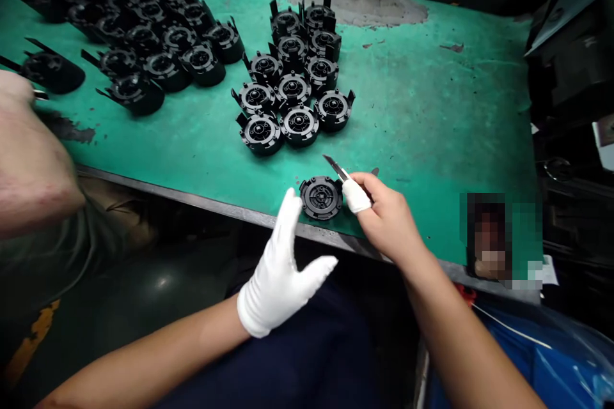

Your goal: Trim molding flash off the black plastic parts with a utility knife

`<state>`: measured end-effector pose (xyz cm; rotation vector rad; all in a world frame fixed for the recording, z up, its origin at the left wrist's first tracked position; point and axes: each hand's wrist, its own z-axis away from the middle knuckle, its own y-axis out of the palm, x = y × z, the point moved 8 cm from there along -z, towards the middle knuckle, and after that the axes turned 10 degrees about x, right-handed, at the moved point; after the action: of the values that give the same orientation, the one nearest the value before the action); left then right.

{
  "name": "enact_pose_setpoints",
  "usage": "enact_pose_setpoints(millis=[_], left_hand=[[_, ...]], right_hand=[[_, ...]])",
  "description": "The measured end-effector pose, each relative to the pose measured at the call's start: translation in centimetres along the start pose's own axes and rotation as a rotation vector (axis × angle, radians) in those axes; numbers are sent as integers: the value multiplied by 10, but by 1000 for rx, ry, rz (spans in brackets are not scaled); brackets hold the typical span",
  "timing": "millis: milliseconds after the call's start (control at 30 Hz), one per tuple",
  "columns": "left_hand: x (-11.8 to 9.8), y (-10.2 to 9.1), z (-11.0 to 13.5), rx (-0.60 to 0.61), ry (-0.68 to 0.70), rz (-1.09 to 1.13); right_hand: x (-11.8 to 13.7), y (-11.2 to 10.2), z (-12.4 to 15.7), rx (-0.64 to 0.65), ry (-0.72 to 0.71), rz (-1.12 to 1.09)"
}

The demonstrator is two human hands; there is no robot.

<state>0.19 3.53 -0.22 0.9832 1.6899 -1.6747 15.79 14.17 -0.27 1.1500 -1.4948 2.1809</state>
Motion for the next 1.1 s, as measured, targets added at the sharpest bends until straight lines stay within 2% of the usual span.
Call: enact_pose_setpoints(millis=[100, 233, 400, 600, 767, 867, 933, 1000, 1033, 1100], left_hand=[[10, -10, -26, -26, 57, 22], [25, -5, -64, 53, 105, 13], [27, -3, -72, 58, 96, 31], [25, -4, -69, 41, 122, 74], [27, -4, -68, 26, 117, 108], [28, -2, -67, 18, 95, 126], [29, -2, -68, 8, 77, 131], [31, -1, -69, -13, 65, 135], [32, -2, -68, -35, 58, 136], [33, -6, -62, -97, 38, 134]], right_hand=[[6, -20, 10, 123, -124, 267], [4, -20, 18, 242, -147, 564], [3, -15, 13, 267, -122, 734], [7, -2, 32, 323, -134, 519], [8, 2, 43, 185, -66, 459], [9, 5, 43, 183, -1, 471], [9, 9, 42, 266, 30, 354], [12, 15, 41, 350, 44, 136], [12, 18, 40, 358, 52, 29], [9, 23, 35, 269, 95, -120]])
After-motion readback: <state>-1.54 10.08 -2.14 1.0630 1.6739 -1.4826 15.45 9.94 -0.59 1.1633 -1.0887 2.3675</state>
